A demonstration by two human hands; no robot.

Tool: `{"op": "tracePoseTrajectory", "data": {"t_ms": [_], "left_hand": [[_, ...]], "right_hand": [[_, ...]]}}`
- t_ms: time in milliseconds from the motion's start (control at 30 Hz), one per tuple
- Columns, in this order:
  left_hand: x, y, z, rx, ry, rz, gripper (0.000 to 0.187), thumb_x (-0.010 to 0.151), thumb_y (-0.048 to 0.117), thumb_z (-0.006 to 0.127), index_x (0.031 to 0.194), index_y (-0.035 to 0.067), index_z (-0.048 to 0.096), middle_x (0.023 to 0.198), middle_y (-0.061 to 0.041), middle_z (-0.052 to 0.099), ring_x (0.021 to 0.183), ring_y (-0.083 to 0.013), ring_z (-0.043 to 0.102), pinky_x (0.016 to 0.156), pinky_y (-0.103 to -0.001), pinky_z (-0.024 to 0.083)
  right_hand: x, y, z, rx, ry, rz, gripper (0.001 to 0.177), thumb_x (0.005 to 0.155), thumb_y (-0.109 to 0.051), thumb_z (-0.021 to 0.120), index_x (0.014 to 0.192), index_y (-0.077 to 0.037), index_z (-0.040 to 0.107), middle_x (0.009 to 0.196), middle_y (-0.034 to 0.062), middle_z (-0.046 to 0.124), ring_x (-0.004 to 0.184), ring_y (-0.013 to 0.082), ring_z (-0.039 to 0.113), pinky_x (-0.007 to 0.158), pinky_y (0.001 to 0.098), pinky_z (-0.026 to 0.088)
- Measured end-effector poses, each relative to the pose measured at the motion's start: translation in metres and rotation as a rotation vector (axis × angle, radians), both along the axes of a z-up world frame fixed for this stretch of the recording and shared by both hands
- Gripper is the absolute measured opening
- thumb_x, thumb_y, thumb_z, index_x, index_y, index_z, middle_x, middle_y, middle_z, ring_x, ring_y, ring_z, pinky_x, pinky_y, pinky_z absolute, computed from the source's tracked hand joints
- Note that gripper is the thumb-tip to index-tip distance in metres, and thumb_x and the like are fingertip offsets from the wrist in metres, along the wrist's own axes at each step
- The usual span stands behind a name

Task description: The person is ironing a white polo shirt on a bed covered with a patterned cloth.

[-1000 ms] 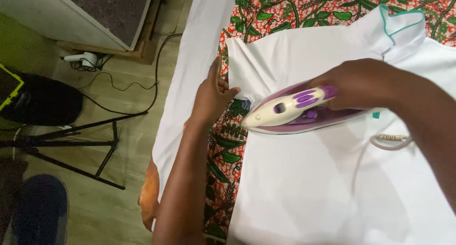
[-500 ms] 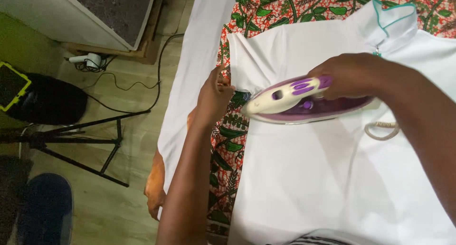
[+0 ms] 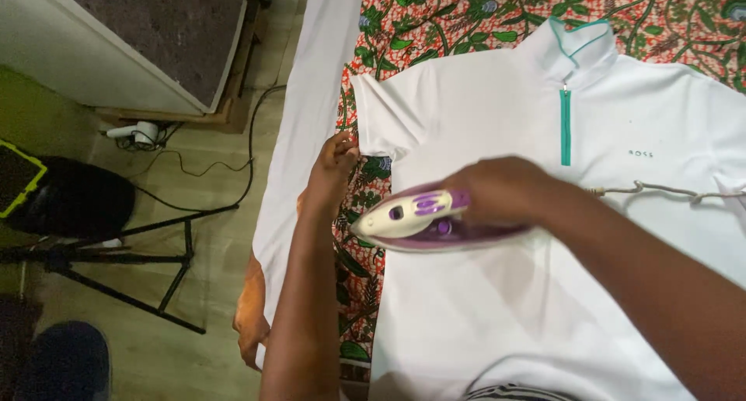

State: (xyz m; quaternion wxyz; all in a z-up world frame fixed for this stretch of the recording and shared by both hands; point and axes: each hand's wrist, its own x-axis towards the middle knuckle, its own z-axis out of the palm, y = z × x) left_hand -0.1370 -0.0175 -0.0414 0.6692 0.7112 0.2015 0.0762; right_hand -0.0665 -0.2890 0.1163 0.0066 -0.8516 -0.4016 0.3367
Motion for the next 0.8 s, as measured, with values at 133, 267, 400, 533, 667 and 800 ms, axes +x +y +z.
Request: {"op": "tracePoseTrajectory", "data": {"t_ms": [133, 267, 400, 533, 667, 800], "left_hand": [[-0.005, -0.042, 0.053, 0.189, 0.342, 0.171, 0.04, 0.102, 0.014, 0.057, 0.141, 0.004, 0.057, 0.123, -0.026, 0.073, 0.109, -0.0382, 0.066, 0.094, -0.046, 0.05], [-0.011, -0.069, 0.027, 0.711, -0.214, 0.17, 0.032, 0.095, 0.009, 0.065, 0.126, -0.001, 0.063, 0.135, -0.021, 0.06, 0.128, -0.036, 0.058, 0.107, -0.043, 0.048], [0.007, -0.113, 0.024, 0.723, -0.269, 0.038, 0.029, 0.097, 0.009, 0.063, 0.125, 0.001, 0.063, 0.143, -0.022, 0.056, 0.133, -0.0402, 0.054, 0.11, -0.046, 0.046], [0.025, -0.151, -0.004, 0.857, -0.224, -0.195, 0.046, 0.098, 0.016, 0.062, 0.14, -0.001, 0.054, 0.159, -0.028, 0.04, 0.147, -0.0443, 0.037, 0.118, -0.05, 0.036], [0.03, -0.16, -0.026, 1.111, -0.179, -0.286, 0.066, 0.099, 0.036, 0.062, 0.149, -0.004, 0.044, 0.163, -0.03, 0.029, 0.151, -0.047, 0.026, 0.12, -0.056, 0.025], [0.026, -0.161, -0.026, 1.227, -0.139, -0.294, 0.08, 0.098, 0.057, 0.055, 0.153, 0.001, 0.042, 0.162, -0.026, 0.033, 0.152, -0.0433, 0.027, 0.123, -0.058, 0.02]], "right_hand": [[-0.024, -0.022, -0.006, 0.037, -0.014, -0.21, 0.066, 0.071, -0.025, 0.074, 0.133, -0.044, 0.065, 0.109, 0.0049, 0.075, 0.099, 0.0314, 0.072, 0.087, 0.0466, 0.056], [-0.013, -0.052, -0.023, -0.009, -0.135, -0.264, 0.042, 0.083, -0.038, 0.072, 0.124, -0.029, 0.066, 0.106, 0.0082, 0.076, 0.101, 0.0325, 0.072, 0.087, 0.0485, 0.056], [0.01, -0.081, -0.037, -0.052, -0.186, -0.491, 0.052, 0.087, -0.037, 0.071, 0.133, -0.017, 0.058, 0.107, 0.0125, 0.075, 0.1, 0.0345, 0.072, 0.084, 0.049, 0.056], [0.024, -0.097, -0.025, 0.099, 0.078, -0.84, 0.066, 0.09, -0.036, 0.07, 0.146, -0.009, 0.049, 0.096, 0.0215, 0.079, 0.083, 0.0324, 0.077, 0.078, 0.0435, 0.058], [0.036, -0.116, -0.061, 0.494, 0.468, -1.117, 0.06, 0.089, -0.03, 0.061, 0.145, -0.011, 0.052, 0.093, 0.0176, 0.068, 0.072, 0.0264, 0.062, 0.065, 0.044, 0.052], [0.05, -0.113, -0.084, 0.654, 0.374, -1.023, 0.058, 0.089, -0.028, 0.062, 0.142, -0.008, 0.05, 0.101, 0.0128, 0.073, 0.08, 0.0204, 0.066, 0.072, 0.0386, 0.055]]}}
